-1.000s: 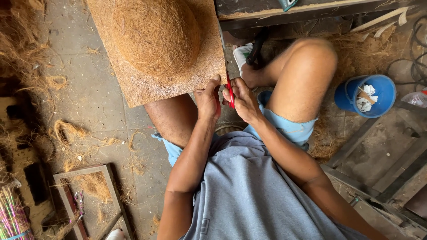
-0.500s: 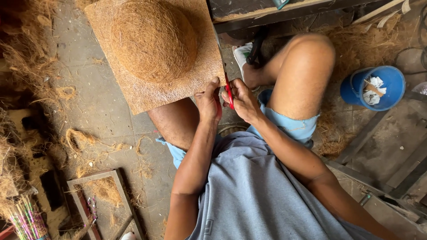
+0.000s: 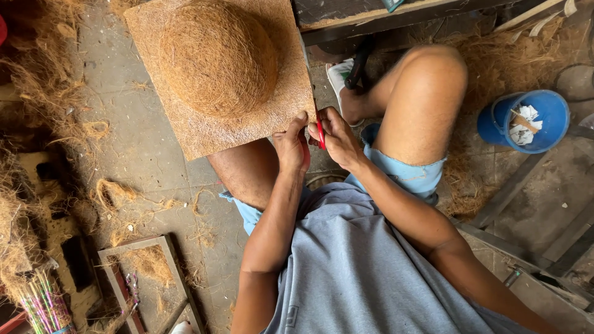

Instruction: Hammering the brim of a coconut fiber hat to shape it and then trimming the edges with scissors.

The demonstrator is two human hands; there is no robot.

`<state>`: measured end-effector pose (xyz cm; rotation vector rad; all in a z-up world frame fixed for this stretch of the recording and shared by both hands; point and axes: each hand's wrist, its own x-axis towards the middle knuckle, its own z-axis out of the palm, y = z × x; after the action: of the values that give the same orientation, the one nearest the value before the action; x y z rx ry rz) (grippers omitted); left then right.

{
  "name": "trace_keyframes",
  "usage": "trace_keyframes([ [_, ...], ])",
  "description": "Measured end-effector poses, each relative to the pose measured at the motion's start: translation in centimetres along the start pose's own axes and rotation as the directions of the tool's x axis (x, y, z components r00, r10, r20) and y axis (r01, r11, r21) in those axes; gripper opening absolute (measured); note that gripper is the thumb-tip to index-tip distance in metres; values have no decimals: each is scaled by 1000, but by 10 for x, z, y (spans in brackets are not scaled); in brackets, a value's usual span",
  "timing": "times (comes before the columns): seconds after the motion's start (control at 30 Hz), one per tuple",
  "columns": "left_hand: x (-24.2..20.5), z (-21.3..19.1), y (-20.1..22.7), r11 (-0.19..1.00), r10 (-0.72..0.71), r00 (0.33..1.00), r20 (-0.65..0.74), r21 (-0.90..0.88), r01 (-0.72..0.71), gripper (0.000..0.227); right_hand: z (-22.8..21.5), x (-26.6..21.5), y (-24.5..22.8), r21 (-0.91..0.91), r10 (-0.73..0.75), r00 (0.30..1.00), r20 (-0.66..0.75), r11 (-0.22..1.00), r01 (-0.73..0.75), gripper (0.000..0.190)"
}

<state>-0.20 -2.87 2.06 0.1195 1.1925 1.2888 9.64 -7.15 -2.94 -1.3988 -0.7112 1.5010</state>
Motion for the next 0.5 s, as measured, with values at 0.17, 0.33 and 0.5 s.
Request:
trace_keyframes([
  [0.17,2,-2,-4,1000,0,1000,1,-7,0,23,1,-1,-4,-1,-4,1000,10,1000,4,36],
  [0.33,3,-5,-8,1000,-3,1000,16,18,3,24,1,-6,-22,-46,-10,1000,21,999,11,35],
  [0.5,-2,-1,-3,1000,-7,1000,15,27,7,23,3,-6,-16,-23,-21,1000,-7,1000,21,33],
])
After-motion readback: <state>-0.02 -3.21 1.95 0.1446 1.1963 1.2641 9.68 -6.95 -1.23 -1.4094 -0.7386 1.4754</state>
